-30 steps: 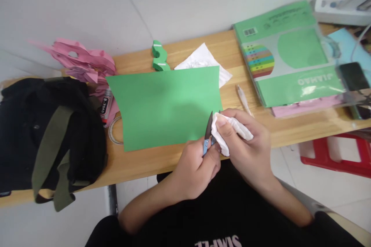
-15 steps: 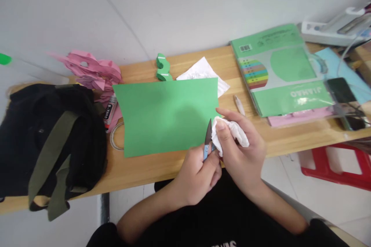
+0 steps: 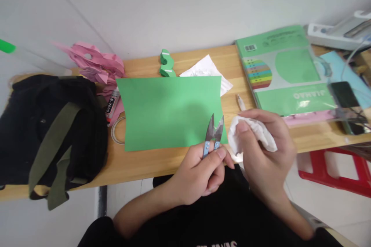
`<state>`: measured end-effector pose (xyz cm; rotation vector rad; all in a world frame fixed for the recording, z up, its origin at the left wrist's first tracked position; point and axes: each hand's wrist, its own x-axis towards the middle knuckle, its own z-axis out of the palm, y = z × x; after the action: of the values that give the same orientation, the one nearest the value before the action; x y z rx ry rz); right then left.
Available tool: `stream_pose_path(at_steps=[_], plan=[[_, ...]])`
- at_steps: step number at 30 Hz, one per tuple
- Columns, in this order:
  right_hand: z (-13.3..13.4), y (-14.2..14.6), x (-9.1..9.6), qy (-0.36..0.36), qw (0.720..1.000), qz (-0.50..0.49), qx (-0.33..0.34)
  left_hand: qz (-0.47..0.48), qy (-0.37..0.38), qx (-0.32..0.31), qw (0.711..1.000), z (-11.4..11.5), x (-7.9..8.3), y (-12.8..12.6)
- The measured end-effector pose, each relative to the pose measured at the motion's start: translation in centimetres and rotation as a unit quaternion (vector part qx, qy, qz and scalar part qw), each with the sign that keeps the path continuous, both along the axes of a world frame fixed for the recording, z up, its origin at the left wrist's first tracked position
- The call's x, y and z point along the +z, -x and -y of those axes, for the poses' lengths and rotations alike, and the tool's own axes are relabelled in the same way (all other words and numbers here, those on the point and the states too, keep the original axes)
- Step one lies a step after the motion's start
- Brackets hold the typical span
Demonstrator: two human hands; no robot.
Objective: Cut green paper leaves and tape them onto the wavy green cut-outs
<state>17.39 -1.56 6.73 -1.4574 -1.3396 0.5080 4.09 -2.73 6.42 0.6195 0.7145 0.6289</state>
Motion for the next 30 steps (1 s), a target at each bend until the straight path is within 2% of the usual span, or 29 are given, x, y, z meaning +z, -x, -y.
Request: stream_pose_path(at_steps=[7, 12, 16, 20, 30], plan=[[-0.1, -0.3, 0.6, -0.055, 0.993, 0.012, 0.103, -0.02, -0.014, 0.0, 1.0, 0.1, 0.1, 0.0], [-0.2, -0.7, 1.2, -0.053, 0.985, 0.097, 0.136, -0.068, -0.034, -0.007, 0.997, 0.2, 0.2, -0.1], [-0.2, -0.8, 1.4, -0.046, 0.979, 0.156, 0.124, -0.128, -0.071, -0.007, 0.989, 0.2, 0.3, -0.2], [-0.1, -0.8, 1.6, -0.032, 0.977, 0.174, 0.115, -0.167, -0.089, -0.017, 0.982, 0.0, 0.6, -0.1], [0.2, -0.1, 0.9, -0.009, 0.983, 0.183, 0.03, -0.106, -0.054, -0.021, 0.993, 0.1, 0.1, -0.1]])
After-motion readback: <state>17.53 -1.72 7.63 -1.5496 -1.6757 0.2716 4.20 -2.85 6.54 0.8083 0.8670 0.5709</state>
